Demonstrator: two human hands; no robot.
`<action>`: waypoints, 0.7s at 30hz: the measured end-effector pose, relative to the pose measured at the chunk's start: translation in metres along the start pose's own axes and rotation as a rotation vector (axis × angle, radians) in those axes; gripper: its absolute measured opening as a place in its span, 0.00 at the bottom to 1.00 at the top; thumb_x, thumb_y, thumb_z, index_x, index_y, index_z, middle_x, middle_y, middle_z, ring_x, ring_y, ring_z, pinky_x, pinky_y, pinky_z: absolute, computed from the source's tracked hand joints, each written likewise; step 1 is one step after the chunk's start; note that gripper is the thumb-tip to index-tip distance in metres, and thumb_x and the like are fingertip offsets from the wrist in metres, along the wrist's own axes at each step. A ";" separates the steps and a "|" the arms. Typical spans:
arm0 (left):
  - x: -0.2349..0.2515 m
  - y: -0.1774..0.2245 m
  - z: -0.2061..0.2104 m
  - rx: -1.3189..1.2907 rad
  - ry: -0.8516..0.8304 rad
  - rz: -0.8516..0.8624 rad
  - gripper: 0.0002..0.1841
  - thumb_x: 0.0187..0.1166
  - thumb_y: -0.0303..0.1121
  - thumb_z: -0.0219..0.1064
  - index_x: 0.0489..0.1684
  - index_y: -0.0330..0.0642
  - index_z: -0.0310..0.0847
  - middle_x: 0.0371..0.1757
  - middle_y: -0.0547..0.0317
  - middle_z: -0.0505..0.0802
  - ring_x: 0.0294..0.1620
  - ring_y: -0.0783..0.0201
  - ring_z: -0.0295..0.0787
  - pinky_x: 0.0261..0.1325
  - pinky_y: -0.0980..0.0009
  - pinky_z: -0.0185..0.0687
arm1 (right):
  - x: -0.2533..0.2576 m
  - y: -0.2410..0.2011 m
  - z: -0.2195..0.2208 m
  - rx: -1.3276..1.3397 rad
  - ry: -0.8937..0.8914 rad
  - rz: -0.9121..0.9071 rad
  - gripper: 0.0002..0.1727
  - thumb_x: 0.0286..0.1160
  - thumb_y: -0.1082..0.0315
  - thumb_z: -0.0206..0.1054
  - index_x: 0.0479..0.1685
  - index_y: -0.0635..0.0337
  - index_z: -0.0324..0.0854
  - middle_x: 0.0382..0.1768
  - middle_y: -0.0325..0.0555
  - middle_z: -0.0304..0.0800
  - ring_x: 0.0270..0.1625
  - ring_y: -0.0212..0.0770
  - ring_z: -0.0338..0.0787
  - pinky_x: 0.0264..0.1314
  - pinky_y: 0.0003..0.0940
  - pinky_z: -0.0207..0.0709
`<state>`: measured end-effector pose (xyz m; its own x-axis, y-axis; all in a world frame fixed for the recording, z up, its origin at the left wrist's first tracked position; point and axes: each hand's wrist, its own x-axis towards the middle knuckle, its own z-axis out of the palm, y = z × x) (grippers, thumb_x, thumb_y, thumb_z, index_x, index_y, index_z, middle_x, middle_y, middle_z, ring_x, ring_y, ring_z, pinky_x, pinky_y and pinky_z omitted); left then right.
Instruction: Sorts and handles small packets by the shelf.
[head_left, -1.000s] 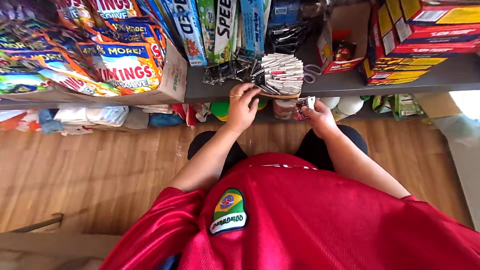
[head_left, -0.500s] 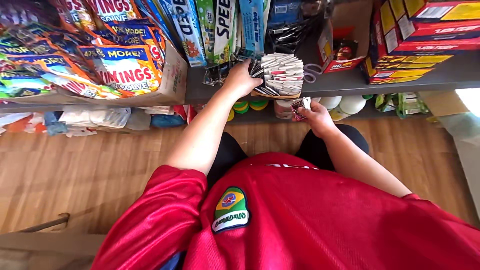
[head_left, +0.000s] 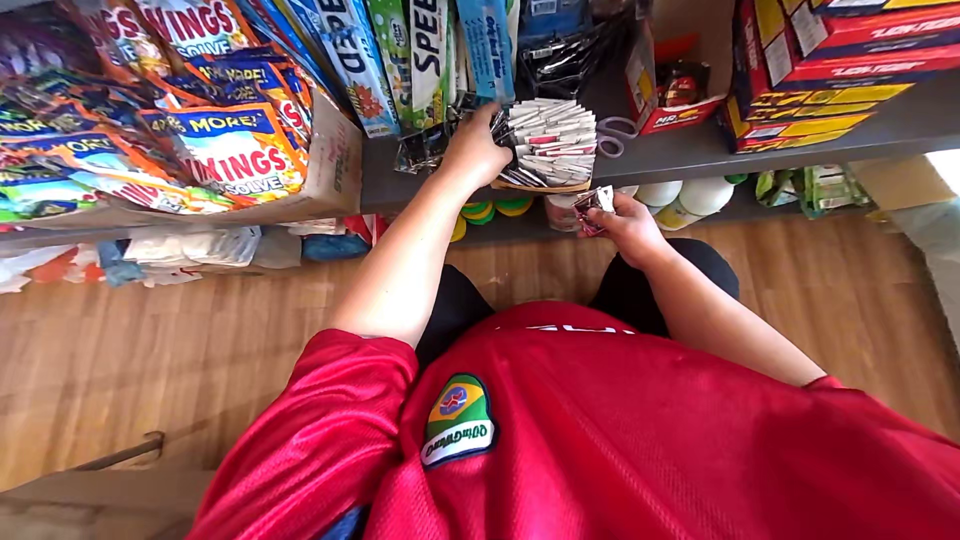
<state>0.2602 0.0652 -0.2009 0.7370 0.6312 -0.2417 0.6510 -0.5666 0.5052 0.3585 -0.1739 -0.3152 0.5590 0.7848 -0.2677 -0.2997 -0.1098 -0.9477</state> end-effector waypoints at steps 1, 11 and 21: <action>-0.004 0.000 0.000 -0.001 0.025 0.025 0.43 0.72 0.32 0.74 0.92 0.48 0.57 0.85 0.38 0.69 0.83 0.41 0.70 0.80 0.43 0.69 | 0.000 0.000 0.000 0.001 -0.003 -0.002 0.13 0.82 0.74 0.59 0.62 0.67 0.75 0.47 0.47 0.91 0.43 0.38 0.94 0.50 0.37 0.91; -0.049 -0.007 -0.009 0.274 0.006 0.329 0.16 0.82 0.33 0.65 0.63 0.40 0.88 0.68 0.40 0.86 0.76 0.41 0.76 0.81 0.44 0.64 | 0.001 0.000 0.000 -0.017 0.010 -0.013 0.13 0.83 0.73 0.60 0.61 0.67 0.75 0.46 0.46 0.90 0.42 0.37 0.94 0.49 0.37 0.91; -0.053 0.006 -0.009 0.360 -0.167 0.286 0.21 0.85 0.38 0.66 0.72 0.38 0.82 0.63 0.41 0.90 0.70 0.44 0.83 0.76 0.44 0.70 | 0.000 -0.001 -0.001 -0.016 0.030 -0.015 0.14 0.83 0.73 0.59 0.63 0.67 0.75 0.48 0.48 0.89 0.42 0.39 0.94 0.49 0.38 0.91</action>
<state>0.2233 0.0329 -0.1774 0.8954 0.3469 -0.2792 0.4182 -0.8705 0.2595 0.3596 -0.1745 -0.3149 0.5866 0.7675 -0.2584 -0.2792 -0.1079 -0.9542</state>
